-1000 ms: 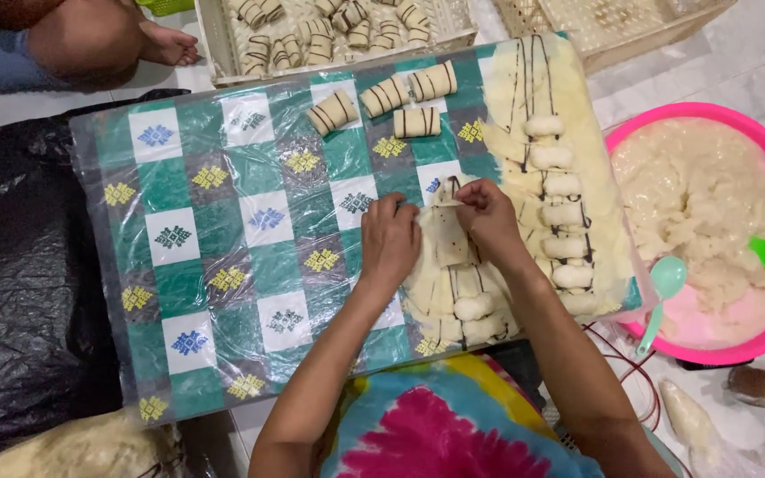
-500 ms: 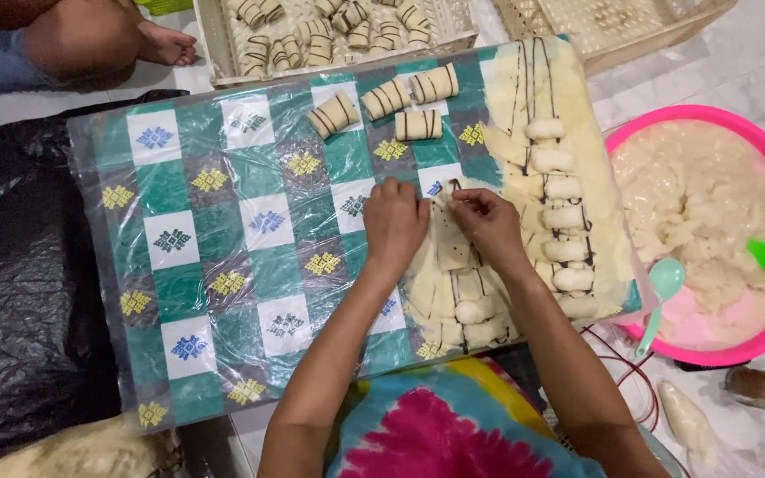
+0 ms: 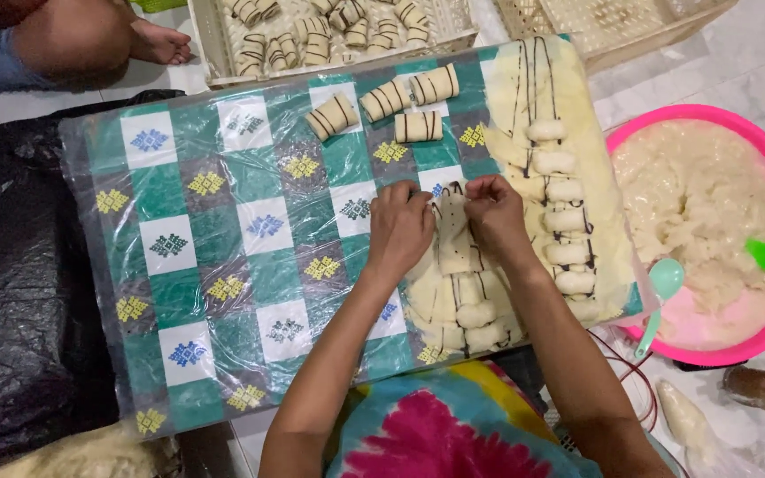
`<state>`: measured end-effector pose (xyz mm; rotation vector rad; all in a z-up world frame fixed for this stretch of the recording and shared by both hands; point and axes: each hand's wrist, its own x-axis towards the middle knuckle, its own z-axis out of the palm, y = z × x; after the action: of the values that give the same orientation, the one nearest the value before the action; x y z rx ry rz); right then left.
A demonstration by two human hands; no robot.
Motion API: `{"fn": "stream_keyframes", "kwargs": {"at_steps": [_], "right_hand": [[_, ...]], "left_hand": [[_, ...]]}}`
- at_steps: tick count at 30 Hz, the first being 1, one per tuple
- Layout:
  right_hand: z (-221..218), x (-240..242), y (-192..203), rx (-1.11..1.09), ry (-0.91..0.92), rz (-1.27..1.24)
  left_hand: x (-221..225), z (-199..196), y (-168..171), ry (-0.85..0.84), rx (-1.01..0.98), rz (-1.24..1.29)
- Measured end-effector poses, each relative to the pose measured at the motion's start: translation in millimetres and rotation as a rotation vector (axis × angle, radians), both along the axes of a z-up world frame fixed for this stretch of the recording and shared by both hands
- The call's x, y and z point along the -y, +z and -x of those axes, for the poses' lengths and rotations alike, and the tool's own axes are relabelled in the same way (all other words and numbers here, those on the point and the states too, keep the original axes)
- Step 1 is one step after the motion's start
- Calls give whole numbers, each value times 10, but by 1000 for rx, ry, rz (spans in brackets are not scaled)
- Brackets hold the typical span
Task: Rolling small pieces of dough into cylindrical shapes and organizing them in a basket.
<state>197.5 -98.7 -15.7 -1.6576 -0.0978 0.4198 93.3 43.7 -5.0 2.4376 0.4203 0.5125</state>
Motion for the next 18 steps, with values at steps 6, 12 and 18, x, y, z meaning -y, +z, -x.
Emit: {"fn": "stream_keyframes", "kwargs": {"at_steps": [6,12,18], "right_hand": [[-104,-63,258,-30,89,102],[-297,-115,-92,-41,147,65],[-282,-229,56,84,204,5]], "left_hand": [[191,148,-61,-196,187,-67],[480,411,144,-320,168,-148],[586,436,231,-164,340,-211]]}}
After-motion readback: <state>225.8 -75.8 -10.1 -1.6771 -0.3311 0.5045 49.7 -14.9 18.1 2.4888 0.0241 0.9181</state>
